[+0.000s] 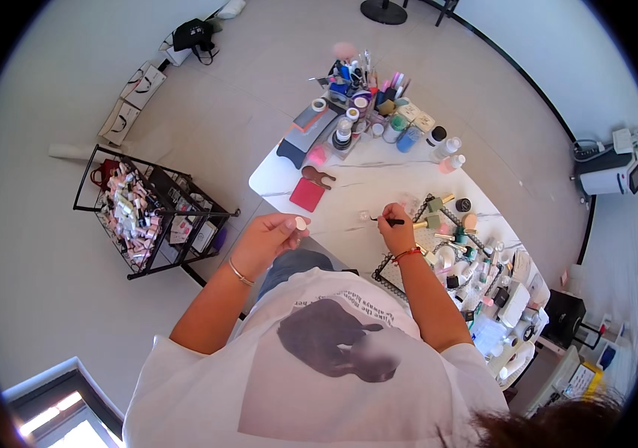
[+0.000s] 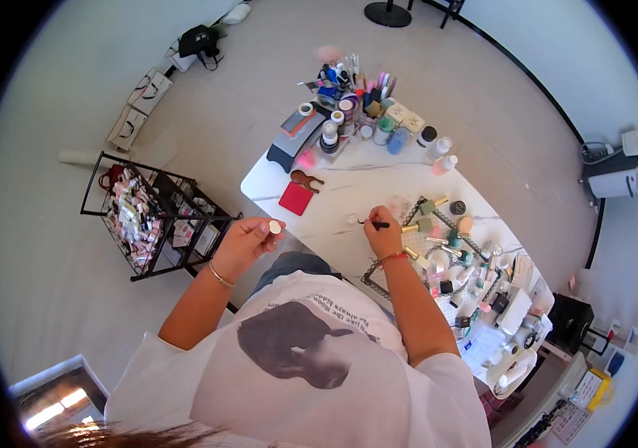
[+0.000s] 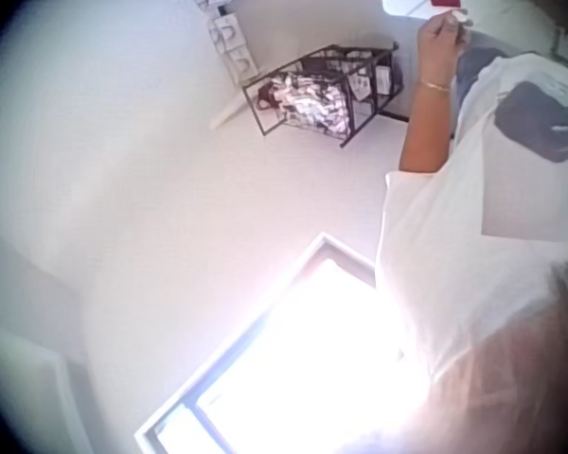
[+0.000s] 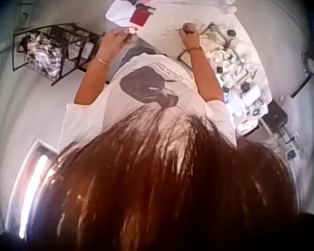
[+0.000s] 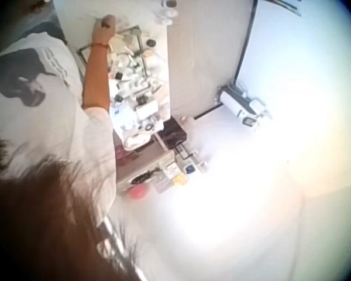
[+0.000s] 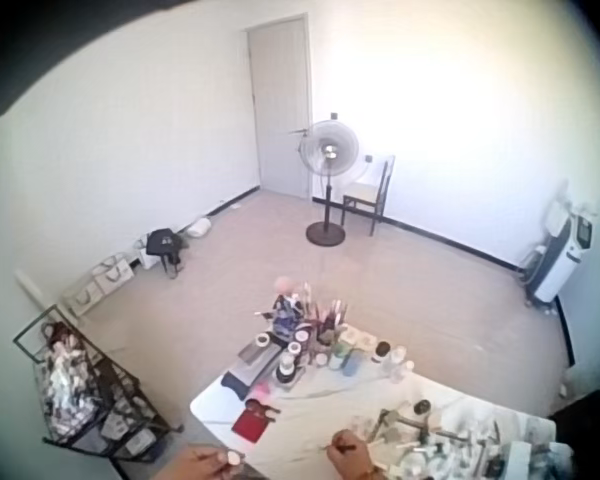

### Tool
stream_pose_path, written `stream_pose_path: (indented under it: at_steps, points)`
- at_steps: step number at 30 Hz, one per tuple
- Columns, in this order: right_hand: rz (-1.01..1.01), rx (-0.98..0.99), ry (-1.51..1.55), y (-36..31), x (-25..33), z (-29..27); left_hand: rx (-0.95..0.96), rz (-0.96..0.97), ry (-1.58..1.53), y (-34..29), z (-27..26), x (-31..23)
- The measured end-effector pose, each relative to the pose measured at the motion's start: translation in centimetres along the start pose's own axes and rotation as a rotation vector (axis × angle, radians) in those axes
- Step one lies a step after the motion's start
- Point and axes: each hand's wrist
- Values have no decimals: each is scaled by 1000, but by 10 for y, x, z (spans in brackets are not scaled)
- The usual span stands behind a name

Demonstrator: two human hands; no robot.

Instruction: The person organizes cosmetic supplies on a white table, picking up small bottles and containers, inspecting them, and placing them into a tray. The person handles various items including brushes and jars, moving them around the workspace to arrange them.

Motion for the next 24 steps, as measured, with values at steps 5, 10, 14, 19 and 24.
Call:
stream_pose_path:
  at_steps: [5, 10, 14, 19, 24]
  points:
    - [-45, -9, -93, 4, 14, 19, -59, -1, 29, -14, -10, 1]
    - [-51, 16, -132, 2, 11, 12, -71, 25, 5, -18, -14, 8]
    - [-65, 30, -138, 0, 10, 9, -69, 24, 5, -17, -15, 13]
    - [-87, 31, -147, -2, 9, 7, -65, 7, 23, -14, -12, 11]
    - [-109, 24, -154, -4, 11, 5, -50, 21, 2, -11, -11, 11]
Point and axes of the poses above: each hand's wrist, its own y-axis towards the middle knuckle, its own z-axis out of the palm, x = y × z, and after that the axes turned 6 degrees about y, right-handed
